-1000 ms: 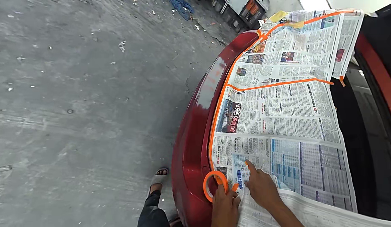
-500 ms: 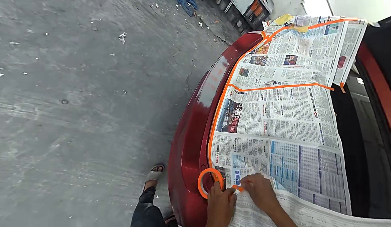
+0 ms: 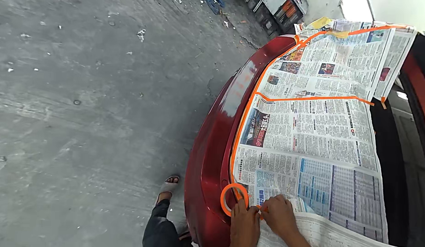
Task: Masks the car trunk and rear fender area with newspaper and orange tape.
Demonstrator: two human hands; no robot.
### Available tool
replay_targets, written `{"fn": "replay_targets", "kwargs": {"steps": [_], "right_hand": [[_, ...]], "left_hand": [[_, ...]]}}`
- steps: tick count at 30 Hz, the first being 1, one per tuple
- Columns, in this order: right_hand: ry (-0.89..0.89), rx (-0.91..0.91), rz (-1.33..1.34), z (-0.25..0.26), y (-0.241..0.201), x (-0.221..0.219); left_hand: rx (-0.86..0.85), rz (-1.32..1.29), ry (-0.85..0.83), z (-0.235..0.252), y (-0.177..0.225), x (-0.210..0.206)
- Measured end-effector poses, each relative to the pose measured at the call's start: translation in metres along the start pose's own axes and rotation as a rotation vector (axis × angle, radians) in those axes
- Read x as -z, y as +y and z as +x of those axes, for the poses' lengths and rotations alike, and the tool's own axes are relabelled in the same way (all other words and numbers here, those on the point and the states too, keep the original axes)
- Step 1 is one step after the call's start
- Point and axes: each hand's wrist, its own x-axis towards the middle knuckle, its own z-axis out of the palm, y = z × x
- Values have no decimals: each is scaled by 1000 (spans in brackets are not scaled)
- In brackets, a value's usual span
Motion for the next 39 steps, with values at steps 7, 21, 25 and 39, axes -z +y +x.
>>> {"fn": "replay_targets", "kwargs": {"steps": [7, 21, 25, 39], "right_hand": [[138, -130, 53, 2, -3, -1], [308, 308, 922, -15, 26, 43], [423, 451, 1153, -25, 2, 52], [705, 234, 1075, -35, -12, 74]], "left_hand": [[-185, 51, 41, -7, 0, 5], [-341, -549, -27, 15, 20, 78], [-450, -809, -77, 23, 50, 95], [-342, -268, -145, 18, 51, 131]]}}
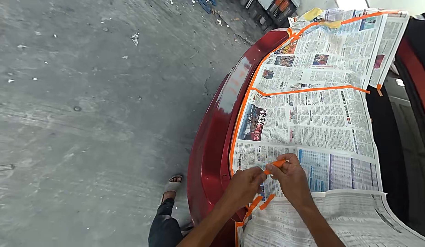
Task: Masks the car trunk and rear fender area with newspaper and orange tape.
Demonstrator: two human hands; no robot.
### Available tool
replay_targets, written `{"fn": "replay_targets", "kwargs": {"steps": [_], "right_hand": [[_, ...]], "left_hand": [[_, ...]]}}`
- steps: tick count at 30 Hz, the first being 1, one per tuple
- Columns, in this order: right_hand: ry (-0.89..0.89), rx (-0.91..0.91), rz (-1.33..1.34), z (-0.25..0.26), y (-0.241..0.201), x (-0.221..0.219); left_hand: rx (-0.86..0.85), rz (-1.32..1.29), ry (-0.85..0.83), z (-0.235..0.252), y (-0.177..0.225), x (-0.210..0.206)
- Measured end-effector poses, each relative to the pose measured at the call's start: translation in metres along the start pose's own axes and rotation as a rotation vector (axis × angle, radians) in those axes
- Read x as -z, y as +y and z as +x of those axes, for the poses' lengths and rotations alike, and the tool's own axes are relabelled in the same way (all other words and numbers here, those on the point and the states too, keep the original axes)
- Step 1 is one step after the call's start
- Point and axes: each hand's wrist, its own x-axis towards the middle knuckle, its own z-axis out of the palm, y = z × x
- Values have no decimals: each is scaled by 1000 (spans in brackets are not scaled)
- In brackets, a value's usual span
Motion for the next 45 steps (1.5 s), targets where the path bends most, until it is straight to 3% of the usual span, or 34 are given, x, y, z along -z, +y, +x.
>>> {"fn": "replay_targets", "kwargs": {"steps": [2, 4, 5, 7, 9, 12, 15, 20, 29, 36, 40, 45], "right_hand": [[1, -43, -136, 10, 9, -1], [47, -50, -305, 27, 20, 6], [-11, -77, -323, 34, 23, 12], [-243, -83, -308, 36, 23, 21], [-519, -29, -332, 33, 27, 23], [-842, 62, -526, 37, 37, 13], [-1017, 14, -746, 40, 46, -2], [-1260, 38, -943, 40, 66, -22], [-1300, 65, -1075, 40, 79, -33], [-1083, -11, -1036, 39, 84, -37], [-983, -55, -1083, 37, 83, -46], [-955, 27, -1236, 22, 70, -40]], "left_hand": [[-292, 304, 256, -19, -3, -17], [-560, 365, 531, -35, -8, -29], [-592, 332, 595, -42, -10, -30], [-439, 260, 631, -53, -23, -37], [-169, 272, 518, -55, -45, -49], [125, 275, 172, -47, -65, -66], [197, 317, -17, -39, -78, -85], [184, 407, -87, -28, -84, -90], [171, 398, -58, -30, -95, -100], [176, 378, -12, -30, -93, -101], [141, 355, 119, -31, -95, -105], [150, 417, 23, -28, -93, -103]]}}
